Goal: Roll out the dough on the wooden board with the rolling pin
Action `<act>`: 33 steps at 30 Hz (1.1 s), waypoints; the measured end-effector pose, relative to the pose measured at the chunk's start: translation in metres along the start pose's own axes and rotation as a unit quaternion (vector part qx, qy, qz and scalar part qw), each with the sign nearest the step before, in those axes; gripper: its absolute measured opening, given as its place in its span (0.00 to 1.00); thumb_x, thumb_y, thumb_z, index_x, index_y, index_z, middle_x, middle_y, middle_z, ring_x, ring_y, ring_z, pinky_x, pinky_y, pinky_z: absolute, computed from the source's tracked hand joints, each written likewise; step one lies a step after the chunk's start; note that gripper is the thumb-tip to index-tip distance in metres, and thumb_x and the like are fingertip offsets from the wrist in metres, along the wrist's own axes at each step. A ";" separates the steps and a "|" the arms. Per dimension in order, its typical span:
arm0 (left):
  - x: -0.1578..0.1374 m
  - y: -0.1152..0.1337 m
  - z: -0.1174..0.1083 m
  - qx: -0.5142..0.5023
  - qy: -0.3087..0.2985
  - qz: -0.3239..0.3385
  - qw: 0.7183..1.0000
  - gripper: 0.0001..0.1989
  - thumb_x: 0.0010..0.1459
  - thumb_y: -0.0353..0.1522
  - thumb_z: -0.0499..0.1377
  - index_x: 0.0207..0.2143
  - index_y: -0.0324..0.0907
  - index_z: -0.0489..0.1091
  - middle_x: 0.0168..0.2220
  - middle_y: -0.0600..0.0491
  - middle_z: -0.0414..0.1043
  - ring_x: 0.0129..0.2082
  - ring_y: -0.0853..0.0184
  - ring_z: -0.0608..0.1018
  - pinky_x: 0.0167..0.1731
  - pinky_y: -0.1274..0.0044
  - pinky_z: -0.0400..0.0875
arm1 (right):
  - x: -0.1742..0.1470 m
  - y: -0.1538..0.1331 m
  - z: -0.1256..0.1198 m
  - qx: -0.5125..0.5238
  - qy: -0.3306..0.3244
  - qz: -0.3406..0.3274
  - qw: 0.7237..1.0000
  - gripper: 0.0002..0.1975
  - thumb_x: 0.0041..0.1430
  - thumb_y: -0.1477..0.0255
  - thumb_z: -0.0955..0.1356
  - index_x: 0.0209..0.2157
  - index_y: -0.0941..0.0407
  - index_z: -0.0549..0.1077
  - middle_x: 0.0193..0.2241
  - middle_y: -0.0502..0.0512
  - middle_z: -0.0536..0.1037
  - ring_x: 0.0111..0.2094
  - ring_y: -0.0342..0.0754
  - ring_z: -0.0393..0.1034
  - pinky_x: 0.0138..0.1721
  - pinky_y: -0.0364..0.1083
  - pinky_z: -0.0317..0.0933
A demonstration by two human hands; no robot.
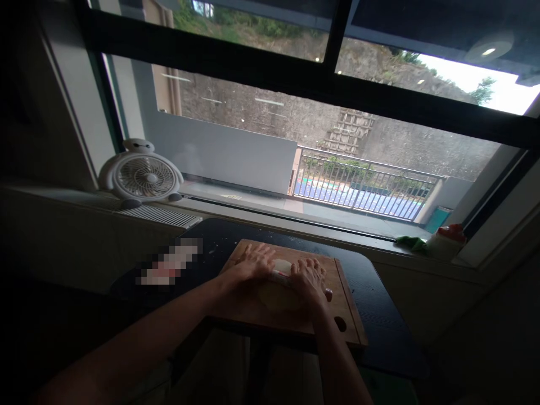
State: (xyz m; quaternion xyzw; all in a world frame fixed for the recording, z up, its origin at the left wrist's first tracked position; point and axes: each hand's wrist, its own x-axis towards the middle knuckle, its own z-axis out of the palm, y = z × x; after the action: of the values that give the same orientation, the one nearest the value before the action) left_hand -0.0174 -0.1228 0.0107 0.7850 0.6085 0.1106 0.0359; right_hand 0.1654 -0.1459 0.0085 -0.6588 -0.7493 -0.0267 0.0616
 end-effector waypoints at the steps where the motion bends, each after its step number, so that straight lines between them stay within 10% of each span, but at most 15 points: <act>1: -0.008 0.001 0.000 0.002 0.008 0.006 1.000 0.24 0.62 0.41 0.43 0.56 0.44 0.61 0.61 0.49 0.57 0.63 0.55 0.52 0.59 0.56 0.39 | -0.006 -0.001 0.003 0.013 0.024 0.005 1.000 0.21 0.66 0.63 0.51 0.51 0.51 0.67 0.56 0.57 0.62 0.59 0.54 0.48 0.55 0.55 0.44; 10: -0.056 0.003 -0.004 0.030 0.064 0.039 0.997 0.23 0.62 0.43 0.41 0.53 0.46 0.65 0.58 0.50 0.62 0.63 0.56 0.53 0.60 0.56 0.37 | -0.048 -0.013 0.016 0.020 0.114 0.017 0.993 0.21 0.66 0.61 0.51 0.50 0.46 0.68 0.57 0.51 0.62 0.62 0.54 0.41 0.56 0.57 0.40; 23: 0.009 -0.003 0.007 -0.013 0.001 -0.015 1.000 0.25 0.59 0.42 0.46 0.56 0.43 0.62 0.60 0.46 0.58 0.63 0.53 0.53 0.59 0.55 0.40 | 0.005 -0.001 -0.001 0.033 -0.002 0.009 0.999 0.21 0.65 0.64 0.52 0.44 0.52 0.72 0.50 0.58 0.67 0.56 0.55 0.52 0.51 0.54 0.49; 33: -0.054 0.003 0.002 0.017 0.097 0.029 0.995 0.26 0.61 0.45 0.40 0.54 0.44 0.65 0.55 0.47 0.66 0.62 0.54 0.56 0.60 0.57 0.37 | -0.045 -0.012 0.016 0.005 0.117 0.019 0.993 0.21 0.66 0.62 0.52 0.50 0.48 0.68 0.56 0.52 0.63 0.62 0.53 0.42 0.57 0.55 0.39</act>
State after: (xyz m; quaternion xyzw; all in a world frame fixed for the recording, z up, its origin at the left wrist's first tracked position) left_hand -0.0267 -0.1754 0.0022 0.7883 0.5881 0.1765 -0.0397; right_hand 0.1579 -0.1899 -0.0121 -0.6651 -0.7243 -0.0986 0.1529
